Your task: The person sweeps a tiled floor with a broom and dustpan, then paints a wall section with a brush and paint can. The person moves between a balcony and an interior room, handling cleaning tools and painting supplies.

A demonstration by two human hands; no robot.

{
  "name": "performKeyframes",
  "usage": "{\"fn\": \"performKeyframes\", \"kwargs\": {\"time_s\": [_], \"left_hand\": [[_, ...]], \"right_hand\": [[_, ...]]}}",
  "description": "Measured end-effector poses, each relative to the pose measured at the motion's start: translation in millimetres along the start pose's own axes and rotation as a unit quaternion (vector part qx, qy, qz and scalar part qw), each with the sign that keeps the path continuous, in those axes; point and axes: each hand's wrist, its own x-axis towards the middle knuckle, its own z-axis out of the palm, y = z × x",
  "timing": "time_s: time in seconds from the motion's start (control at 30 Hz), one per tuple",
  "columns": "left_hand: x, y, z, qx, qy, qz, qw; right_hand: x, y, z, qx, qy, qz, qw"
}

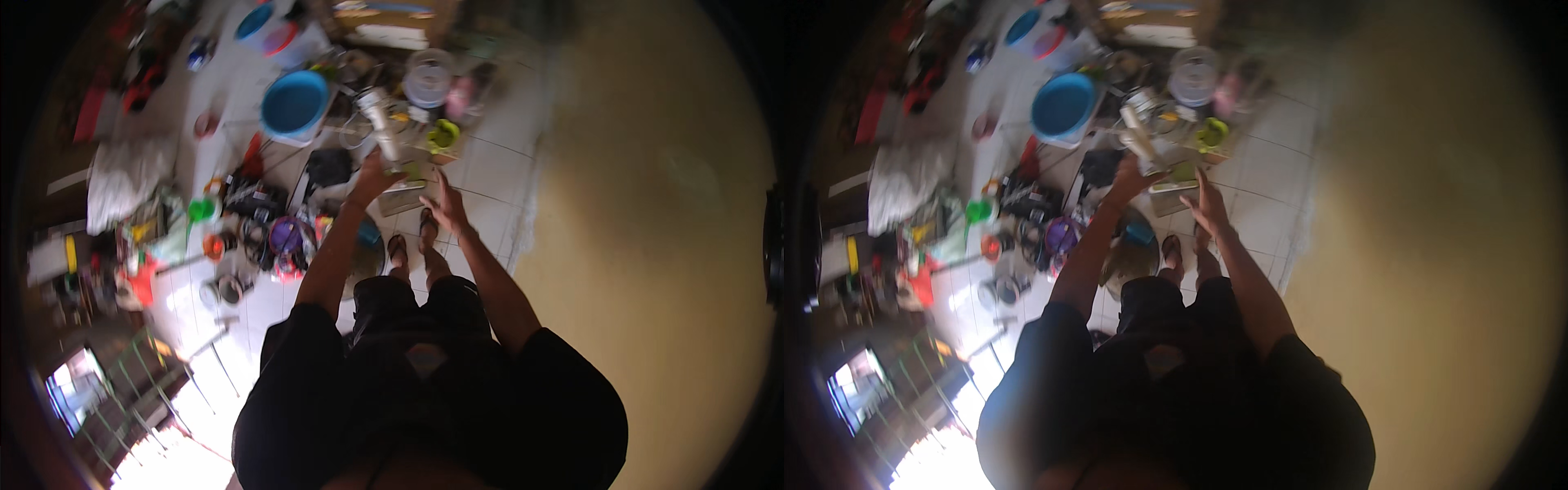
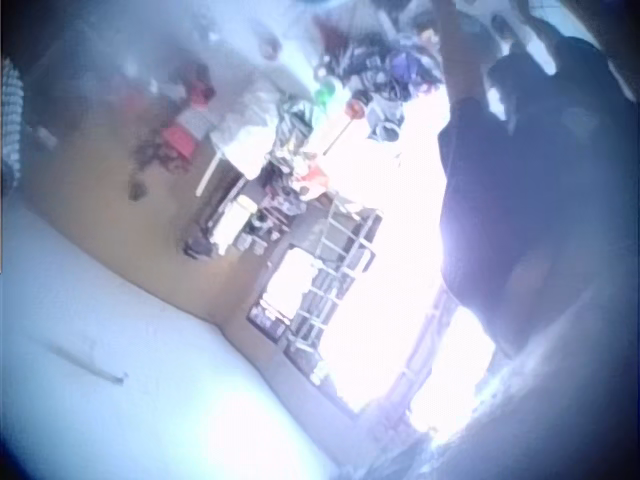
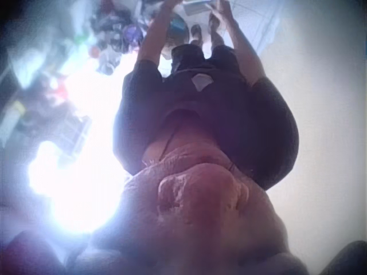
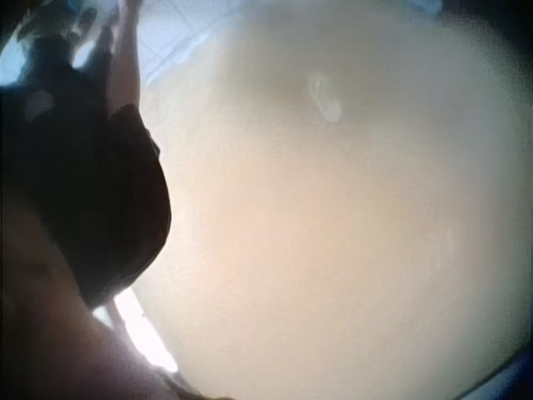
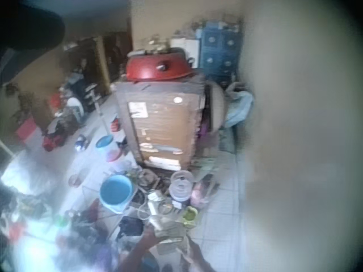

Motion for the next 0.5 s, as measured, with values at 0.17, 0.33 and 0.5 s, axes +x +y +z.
{"fn": "performKeyframes", "kwargs": {"time_s": [0.17, 0.33, 0.5], "left_hand": [[-64.6, -137.5, 54.4, 0.313, -0.075, -0.045, 0.946], [-112.0, -171.2, 82.8, 0.485, -0.431, 0.022, 0.76], [-119.6, -55.8, 150.9, 0.407, -0.479, 0.093, 0.773]], "right_hand": [[-289.1, 150.3, -17.4, -0.101, 0.143, 0.247, 0.953], [-539.4, 151.5, 3.3, -0.002, 0.447, 0.688, 0.571], [-688.0, 64.7, 163.1, 0.044, 0.606, 0.702, 0.372]]}}
